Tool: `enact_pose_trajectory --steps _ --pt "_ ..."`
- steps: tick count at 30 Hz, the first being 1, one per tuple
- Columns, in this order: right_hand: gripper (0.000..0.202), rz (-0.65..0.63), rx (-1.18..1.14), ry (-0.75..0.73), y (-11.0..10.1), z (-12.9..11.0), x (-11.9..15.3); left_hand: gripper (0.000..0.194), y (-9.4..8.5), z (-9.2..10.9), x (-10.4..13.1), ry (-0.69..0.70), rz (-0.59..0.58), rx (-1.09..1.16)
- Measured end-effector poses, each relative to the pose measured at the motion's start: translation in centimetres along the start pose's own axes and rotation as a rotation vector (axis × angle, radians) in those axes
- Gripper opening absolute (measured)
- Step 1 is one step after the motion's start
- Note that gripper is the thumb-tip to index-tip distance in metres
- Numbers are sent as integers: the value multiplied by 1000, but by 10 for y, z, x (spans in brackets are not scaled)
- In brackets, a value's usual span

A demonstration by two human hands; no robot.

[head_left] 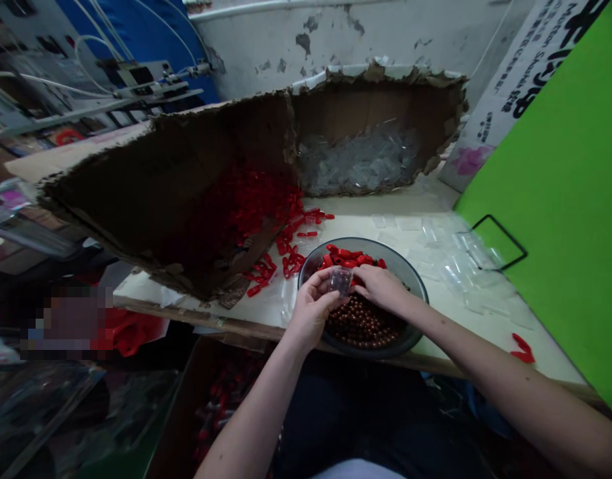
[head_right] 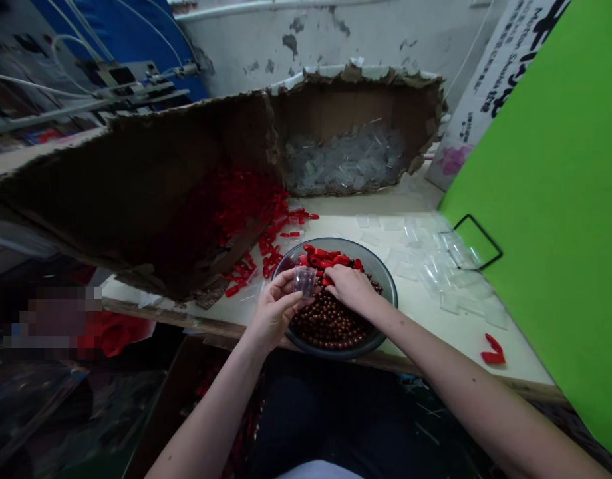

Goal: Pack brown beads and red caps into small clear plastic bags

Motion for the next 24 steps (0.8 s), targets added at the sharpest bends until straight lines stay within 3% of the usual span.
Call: enact_pose_trajectory --steps 4,8,11,15,19,24 --pt "19 34 -84 -26 -6 3 1 48 6 2 2 -21 -18 63" --pt "20 134 -410 -72 -23 11 8 45 9 -1 0 -45 -43 140" --pt "28 21 -813 -28 -25 15 16 38 6 -5 -2 -39 -34 103" --pt "39 -144 -1274 129 -22 11 29 34 -1 -8 -4 18 -4 -113" --pt "34 -184 -1433 154 -29 1 36 31 -5 -11 -5 61 26 -321" --pt "27 -235 -1475 188 -29 -7 36 30 -2 -15 -7 74 -50 -435"
Point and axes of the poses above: each hand's wrist, its own x-axis away from the middle knuckle, its own y-axis out of the palm, z = x × y, the point moved 5 cm from there along -x, towards the middle knuckle, and after that the axes turned 13 degrees about x, right-handed, at the moved point
